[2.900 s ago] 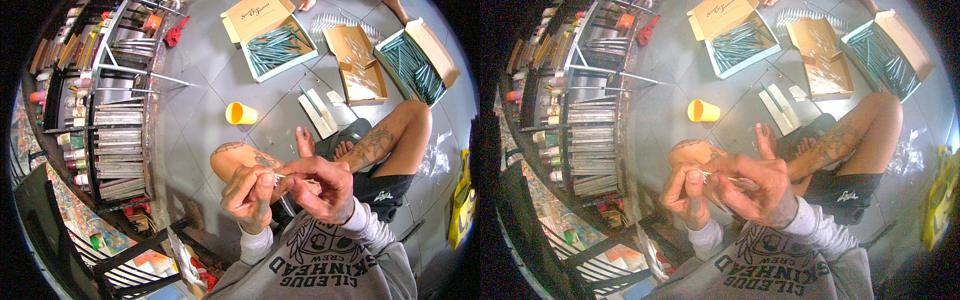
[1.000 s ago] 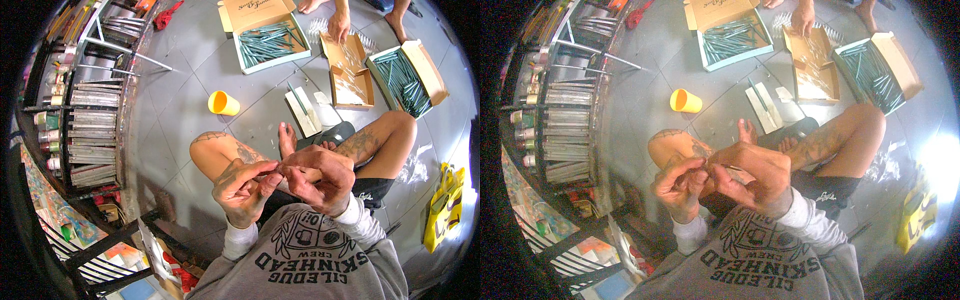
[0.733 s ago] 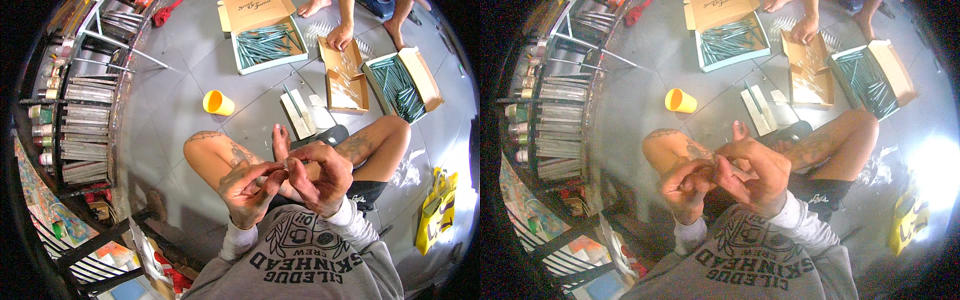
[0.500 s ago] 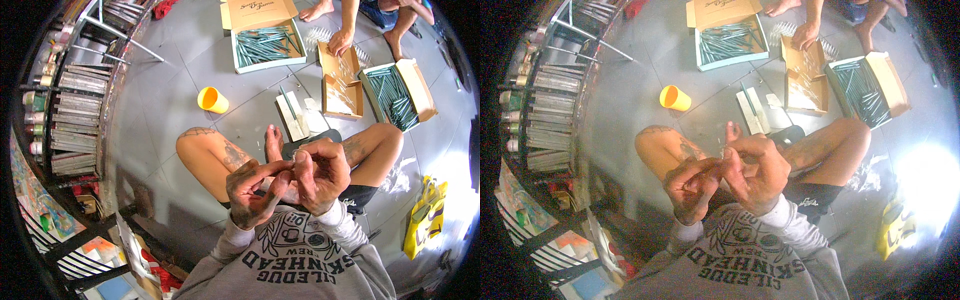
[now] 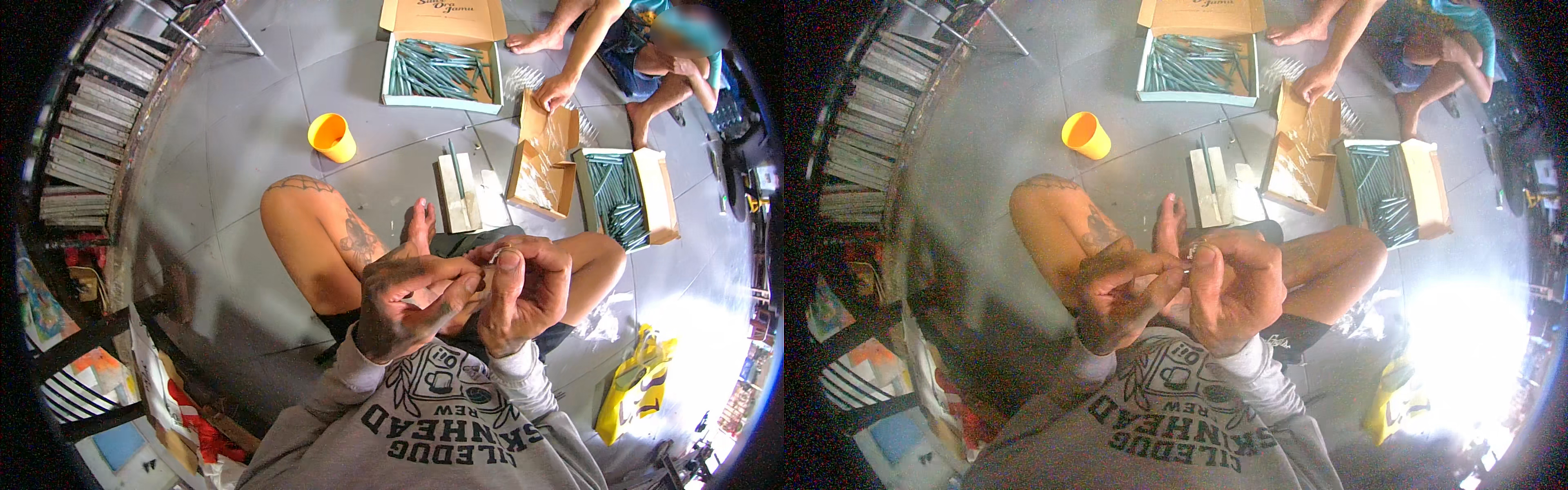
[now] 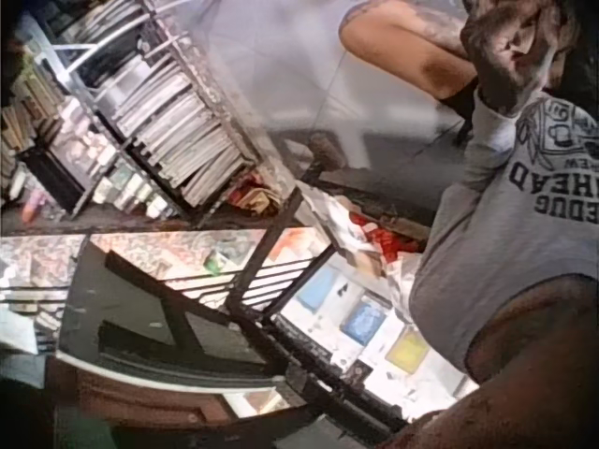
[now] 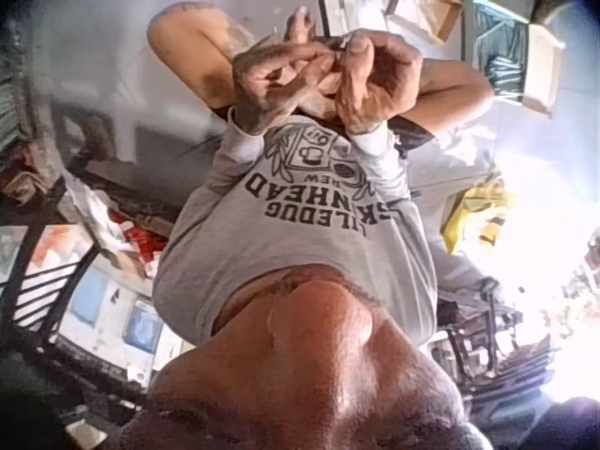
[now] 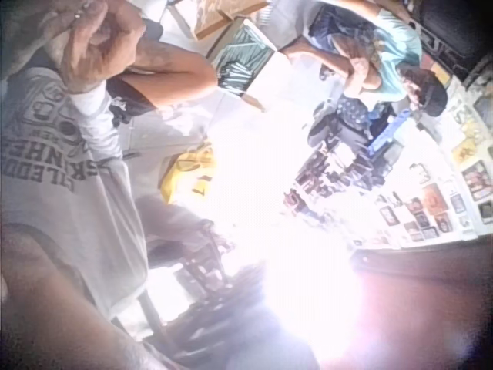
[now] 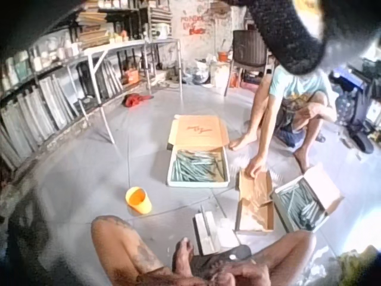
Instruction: The person assembles small pens by inserting internal components into green barrels and attaching white caps while sitting on the floor.
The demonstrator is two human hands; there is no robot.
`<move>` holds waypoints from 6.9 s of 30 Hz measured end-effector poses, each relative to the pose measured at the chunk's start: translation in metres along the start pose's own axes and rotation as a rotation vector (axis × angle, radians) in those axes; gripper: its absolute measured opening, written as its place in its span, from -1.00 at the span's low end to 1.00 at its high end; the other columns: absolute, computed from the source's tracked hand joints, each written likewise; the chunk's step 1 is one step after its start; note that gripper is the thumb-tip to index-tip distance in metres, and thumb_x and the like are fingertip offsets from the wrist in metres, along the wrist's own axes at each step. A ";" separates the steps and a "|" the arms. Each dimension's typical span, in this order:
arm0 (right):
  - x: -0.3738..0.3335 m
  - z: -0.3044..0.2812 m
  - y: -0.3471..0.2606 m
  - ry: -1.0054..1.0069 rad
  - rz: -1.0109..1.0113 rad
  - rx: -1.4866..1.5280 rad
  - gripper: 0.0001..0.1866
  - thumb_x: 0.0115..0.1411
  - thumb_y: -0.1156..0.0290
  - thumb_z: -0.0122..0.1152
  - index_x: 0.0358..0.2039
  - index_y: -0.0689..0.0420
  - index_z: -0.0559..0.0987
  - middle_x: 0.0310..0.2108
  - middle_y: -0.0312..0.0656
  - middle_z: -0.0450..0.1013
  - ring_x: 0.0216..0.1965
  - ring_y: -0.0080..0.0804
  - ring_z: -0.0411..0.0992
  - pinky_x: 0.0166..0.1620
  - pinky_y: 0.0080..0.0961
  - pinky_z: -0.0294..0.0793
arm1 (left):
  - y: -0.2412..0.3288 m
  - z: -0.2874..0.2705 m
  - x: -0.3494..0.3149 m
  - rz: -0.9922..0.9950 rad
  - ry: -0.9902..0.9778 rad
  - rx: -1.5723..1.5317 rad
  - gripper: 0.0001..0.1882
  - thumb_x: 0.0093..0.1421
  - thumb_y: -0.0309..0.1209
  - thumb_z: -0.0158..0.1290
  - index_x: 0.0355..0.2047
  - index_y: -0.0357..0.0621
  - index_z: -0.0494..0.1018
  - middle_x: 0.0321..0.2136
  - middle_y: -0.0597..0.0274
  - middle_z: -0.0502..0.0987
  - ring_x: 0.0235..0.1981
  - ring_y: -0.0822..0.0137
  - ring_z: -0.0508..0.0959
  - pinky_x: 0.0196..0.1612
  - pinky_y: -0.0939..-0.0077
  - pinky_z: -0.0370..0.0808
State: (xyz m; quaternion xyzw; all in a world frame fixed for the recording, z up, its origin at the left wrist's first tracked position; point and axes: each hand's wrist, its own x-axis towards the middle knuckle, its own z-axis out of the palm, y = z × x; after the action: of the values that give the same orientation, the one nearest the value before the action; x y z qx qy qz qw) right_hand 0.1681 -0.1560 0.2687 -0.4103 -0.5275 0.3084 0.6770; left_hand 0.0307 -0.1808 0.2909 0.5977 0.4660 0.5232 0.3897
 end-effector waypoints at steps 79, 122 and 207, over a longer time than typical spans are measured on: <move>0.009 -0.026 0.002 -0.065 0.515 0.194 -0.84 0.25 0.52 0.31 -0.21 0.33 0.58 -0.32 -0.17 0.57 -0.32 -0.52 0.50 -0.18 -0.58 0.52 | -0.031 0.035 0.022 -0.060 0.138 -0.144 -0.84 0.25 -0.29 0.21 -0.28 -0.09 0.66 -0.32 0.37 0.68 -0.26 0.49 0.62 0.28 0.07 0.07; 0.046 0.027 0.282 -0.042 1.021 -0.084 -0.83 0.29 0.41 0.23 -0.27 0.29 0.59 -0.45 -0.14 0.56 -0.45 -0.42 0.61 -0.52 -0.58 0.53 | -0.340 0.011 0.183 -0.690 -0.189 -0.283 -0.70 0.30 -0.41 0.16 -0.03 -0.33 0.57 -0.15 0.21 0.64 -0.17 0.50 0.60 -0.06 0.62 0.56; 0.057 0.024 0.298 -0.084 1.098 -0.109 -0.84 0.19 0.56 0.23 -0.47 0.42 0.61 -0.58 -0.08 0.54 -0.63 -0.43 0.53 -0.54 -0.57 0.54 | -0.358 0.016 0.163 -0.723 -0.194 -0.064 -0.43 0.16 0.10 0.21 -0.04 -0.11 0.62 -0.22 0.31 0.68 -0.27 0.57 0.60 -0.35 0.71 0.47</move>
State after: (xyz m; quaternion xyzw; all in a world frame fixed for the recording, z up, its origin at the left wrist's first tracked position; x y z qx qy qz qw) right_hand 0.1643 0.0390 0.0356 -0.6469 -0.2779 0.6043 0.3730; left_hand -0.0040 0.0702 -0.0106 0.4286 0.5915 0.3071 0.6100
